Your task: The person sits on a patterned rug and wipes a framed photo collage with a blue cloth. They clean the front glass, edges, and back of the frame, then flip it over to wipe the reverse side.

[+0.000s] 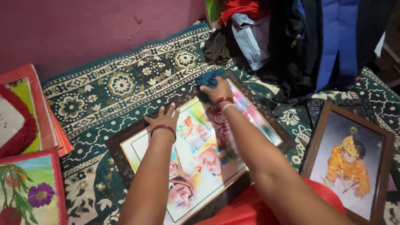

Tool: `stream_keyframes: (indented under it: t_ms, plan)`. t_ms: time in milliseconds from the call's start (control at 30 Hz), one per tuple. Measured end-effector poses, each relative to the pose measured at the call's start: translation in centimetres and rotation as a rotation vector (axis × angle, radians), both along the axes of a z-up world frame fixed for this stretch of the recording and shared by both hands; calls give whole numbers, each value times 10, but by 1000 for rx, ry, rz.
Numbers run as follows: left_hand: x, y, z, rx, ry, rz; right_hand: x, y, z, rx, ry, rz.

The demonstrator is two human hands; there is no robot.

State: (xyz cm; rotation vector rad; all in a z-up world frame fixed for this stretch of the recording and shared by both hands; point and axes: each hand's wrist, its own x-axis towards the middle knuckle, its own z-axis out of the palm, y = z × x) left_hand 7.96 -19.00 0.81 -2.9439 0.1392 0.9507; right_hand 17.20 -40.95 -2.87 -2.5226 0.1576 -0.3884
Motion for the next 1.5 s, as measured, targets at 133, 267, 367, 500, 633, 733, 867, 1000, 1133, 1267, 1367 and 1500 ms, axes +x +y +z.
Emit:
stream_keyframes:
  t_ms: [133, 267, 367, 500, 633, 733, 867, 1000, 1133, 1267, 1367, 1500]
  plan:
    - [2, 4, -3, 16, 77, -13, 5, -53, 41, 710, 76, 34]
    - [0, 0, -2, 12, -15, -13, -25, -87, 118, 1136, -219, 327]
    - [-2, 0, 4, 3, -41, -5, -42, -99, 164, 1577, -200, 451]
    - [-4, -1, 9, 5, 32, -5, -31, -100, 134, 1522, -159, 310]
    - [-5, 1, 15, 2, 10, -5, -19, -65, 36, 1, -84, 320]
    - [-4, 0, 12, 3, 12, -1, -24, -20, -21, -196, 85, 197]
    - [-1, -8, 4, 51, -56, -73, -33, 9, -44, -319, 30, 374]
    - [19, -26, 8, -90, -170, -86, -36, 9, -37, -244, 99, 463]
    - [40, -55, 5, -245, -241, -70, -47, 7, -36, -365, 19, 486]
    - [56, -69, -15, -163, -73, 36, -52, 1, -28, -422, -117, 569]
    - [59, -71, -35, -173, -162, 27, -40, -17, -24, -518, -56, 569]
    - [65, -83, -41, -117, -139, 80, 4, -42, -22, -549, 32, 254]
